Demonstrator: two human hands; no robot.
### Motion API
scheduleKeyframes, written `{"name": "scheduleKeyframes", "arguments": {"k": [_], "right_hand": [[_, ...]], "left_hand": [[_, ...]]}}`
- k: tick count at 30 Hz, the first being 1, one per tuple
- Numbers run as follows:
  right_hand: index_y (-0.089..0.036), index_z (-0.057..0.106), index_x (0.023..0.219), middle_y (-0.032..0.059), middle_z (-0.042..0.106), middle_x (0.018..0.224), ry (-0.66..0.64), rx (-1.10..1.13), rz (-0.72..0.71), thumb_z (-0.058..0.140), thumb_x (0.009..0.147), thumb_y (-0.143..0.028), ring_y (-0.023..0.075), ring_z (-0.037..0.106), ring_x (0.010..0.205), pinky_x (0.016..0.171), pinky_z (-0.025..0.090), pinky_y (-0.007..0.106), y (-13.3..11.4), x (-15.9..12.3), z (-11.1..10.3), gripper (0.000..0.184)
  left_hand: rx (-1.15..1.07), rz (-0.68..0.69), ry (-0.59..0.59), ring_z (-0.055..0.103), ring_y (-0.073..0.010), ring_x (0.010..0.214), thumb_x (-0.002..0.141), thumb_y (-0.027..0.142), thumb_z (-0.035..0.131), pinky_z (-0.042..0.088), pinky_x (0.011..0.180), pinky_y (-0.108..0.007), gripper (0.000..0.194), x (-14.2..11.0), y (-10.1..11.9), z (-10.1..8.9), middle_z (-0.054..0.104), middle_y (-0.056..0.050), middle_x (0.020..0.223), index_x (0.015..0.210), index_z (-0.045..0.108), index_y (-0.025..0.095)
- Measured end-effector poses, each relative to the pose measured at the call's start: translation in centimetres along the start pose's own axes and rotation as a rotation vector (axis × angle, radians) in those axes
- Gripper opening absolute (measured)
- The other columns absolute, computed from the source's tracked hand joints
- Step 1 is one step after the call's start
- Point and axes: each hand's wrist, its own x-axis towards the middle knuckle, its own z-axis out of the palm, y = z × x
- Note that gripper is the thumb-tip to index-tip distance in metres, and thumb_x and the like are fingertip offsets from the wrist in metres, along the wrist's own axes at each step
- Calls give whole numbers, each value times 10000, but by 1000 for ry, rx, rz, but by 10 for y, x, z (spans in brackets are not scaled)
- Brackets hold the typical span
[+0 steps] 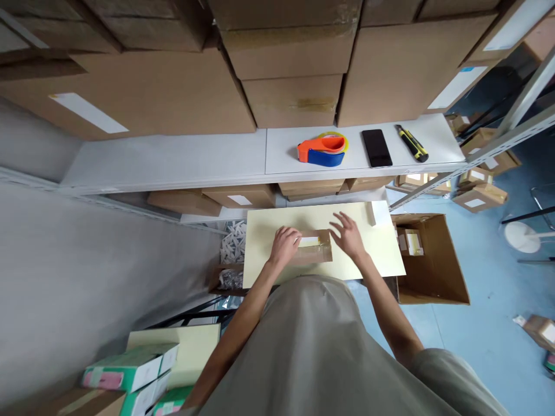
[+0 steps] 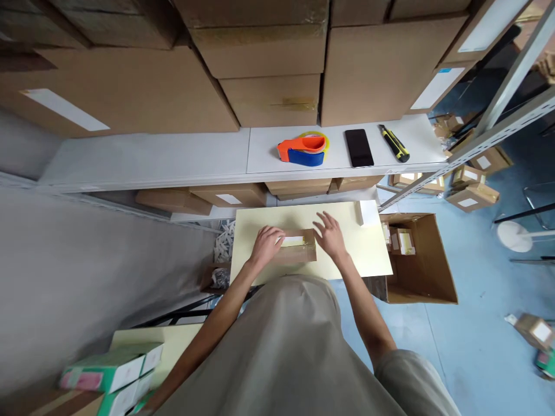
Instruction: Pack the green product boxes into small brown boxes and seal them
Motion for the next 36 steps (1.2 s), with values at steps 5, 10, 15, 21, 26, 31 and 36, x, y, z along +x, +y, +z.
{"name": "scheduleKeyframes", "arguments": {"k": [5,10,15,21,26,31,36], "right_hand": [[-205,583,1601,194,553,1703,317,-140,88,471,1135,-451,407,421,1638,1280,418,709,51,98,-94,538],[-145,386,1721,273,529,1686,294,-245,173,415,1112,-616,469,380,1630,1264,385,734,97,190,-144,771],[-79,458,1642,309,668,1504,206,-170,241,386,1109,-678,460,513,1506,1259,367,745,112,223,-140,804],[-141,566,1564,254,677,1501,235,-69,-20,437,1112,-683,431,563,1445,1234,431,677,62,223,-128,718],[-66,631,1463,279,733,1370,7,-120,-166,607,1060,-661,455,617,1357,1246,394,701,19,244,-98,719],[-37,639,1390,295,750,1289,17,-123,-100,550,1086,-692,481,653,1322,1222,416,723,14,251,-79,727],[-136,606,1416,257,739,1343,49,87,38,407,1104,-785,491,665,1352,1101,555,671,-7,188,-70,748]], "left_hand": [[-39,225,179,696,-274,1200,1083,157,600,488,1207,-489,239,97,68,-35,798,-87,1249,1168,806,240],[-59,380,289,679,-275,1240,1100,166,577,487,1185,-458,240,180,137,-72,783,-105,1263,1194,794,210],[-94,431,341,676,-288,1250,1089,162,573,496,1157,-462,250,212,164,-88,771,-107,1275,1205,786,224],[-228,353,400,711,-265,1183,1105,154,534,525,1111,-436,267,182,133,-79,790,-91,1211,1157,785,227],[-241,169,358,723,-259,1177,1117,204,542,557,1092,-418,260,116,86,-61,797,-91,1197,1179,793,225],[-108,-145,166,690,-313,1280,1081,206,595,515,1189,-487,241,6,12,-18,792,-121,1268,1181,814,224],[-114,-315,152,668,-315,1367,1132,297,546,472,1261,-491,293,-71,-33,29,742,-144,1428,1227,814,225]]}}
